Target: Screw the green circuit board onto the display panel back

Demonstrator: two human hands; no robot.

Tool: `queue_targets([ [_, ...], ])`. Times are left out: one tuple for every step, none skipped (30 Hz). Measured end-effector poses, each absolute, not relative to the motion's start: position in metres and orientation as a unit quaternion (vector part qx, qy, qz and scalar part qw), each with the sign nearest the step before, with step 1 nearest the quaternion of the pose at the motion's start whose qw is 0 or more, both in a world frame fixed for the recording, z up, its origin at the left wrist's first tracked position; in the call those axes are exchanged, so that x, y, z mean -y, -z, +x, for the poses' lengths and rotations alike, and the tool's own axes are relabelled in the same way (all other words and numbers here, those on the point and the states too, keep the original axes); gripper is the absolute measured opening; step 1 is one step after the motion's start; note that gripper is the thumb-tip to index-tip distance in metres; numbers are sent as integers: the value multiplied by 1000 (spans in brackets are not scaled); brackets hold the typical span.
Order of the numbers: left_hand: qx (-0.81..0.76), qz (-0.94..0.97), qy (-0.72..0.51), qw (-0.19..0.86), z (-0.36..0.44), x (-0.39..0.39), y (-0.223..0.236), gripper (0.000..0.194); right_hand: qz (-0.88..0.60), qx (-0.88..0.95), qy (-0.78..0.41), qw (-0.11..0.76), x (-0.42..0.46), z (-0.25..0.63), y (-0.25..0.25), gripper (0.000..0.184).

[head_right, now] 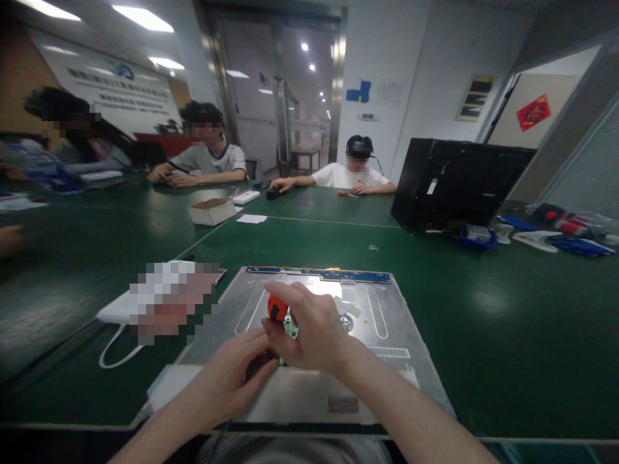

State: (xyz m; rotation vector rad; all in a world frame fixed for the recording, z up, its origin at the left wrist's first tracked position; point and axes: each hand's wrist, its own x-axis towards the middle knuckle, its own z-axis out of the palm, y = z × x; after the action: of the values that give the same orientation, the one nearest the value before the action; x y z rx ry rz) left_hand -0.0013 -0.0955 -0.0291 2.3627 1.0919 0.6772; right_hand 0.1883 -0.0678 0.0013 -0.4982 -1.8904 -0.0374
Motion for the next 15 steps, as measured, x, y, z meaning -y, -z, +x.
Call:
queue_targets([
  [-397,855,-246,224,-1,95,29,15,-209,802,18,560,67,188,-1,41],
  [-396,855,-247,224,-1,95,29,15,-206,802,20,560,67,188,-1,39],
  [-394,856,-248,224,-1,95,30,16,-205,803,20,559,67,188,-1,38],
  [-391,857,-249,225,-1,95,30,16,-205,805,18,557,66,188,0,38],
  [-388,858,-250,225,-1,95,30,16,-205,805,17,556,66,189,-1,39],
  [-386,858,-251,225,-1,95,30,16,-204,806,14,556,66,189,-1,39],
  [-386,858,-252,226,-1,95,31,15,-201,807,10,555,67,189,-1,41],
  [-386,858,-251,227,-2,95,31,15,-198,809,7,554,67,190,-2,43],
  [-388,857,-251,228,-2,95,30,14,-196,810,4,552,67,191,-2,45],
  [-388,857,-250,229,-2,95,30,14,-193,812,2,550,68,191,-3,47],
  [-388,857,-249,231,-2,95,30,14,-189,815,1,548,68,192,-4,49],
  [-387,857,-248,232,-2,95,29,14,-187,817,1,546,69,192,-4,51],
  [-386,857,-248,233,-2,95,29,14,-186,818,1,544,69,192,-5,52],
  [-385,858,-248,234,-2,95,28,15,-187,818,3,544,69,192,-5,53],
  [-384,858,-248,234,-2,95,28,15,-189,818,5,543,69,192,-5,53],
])
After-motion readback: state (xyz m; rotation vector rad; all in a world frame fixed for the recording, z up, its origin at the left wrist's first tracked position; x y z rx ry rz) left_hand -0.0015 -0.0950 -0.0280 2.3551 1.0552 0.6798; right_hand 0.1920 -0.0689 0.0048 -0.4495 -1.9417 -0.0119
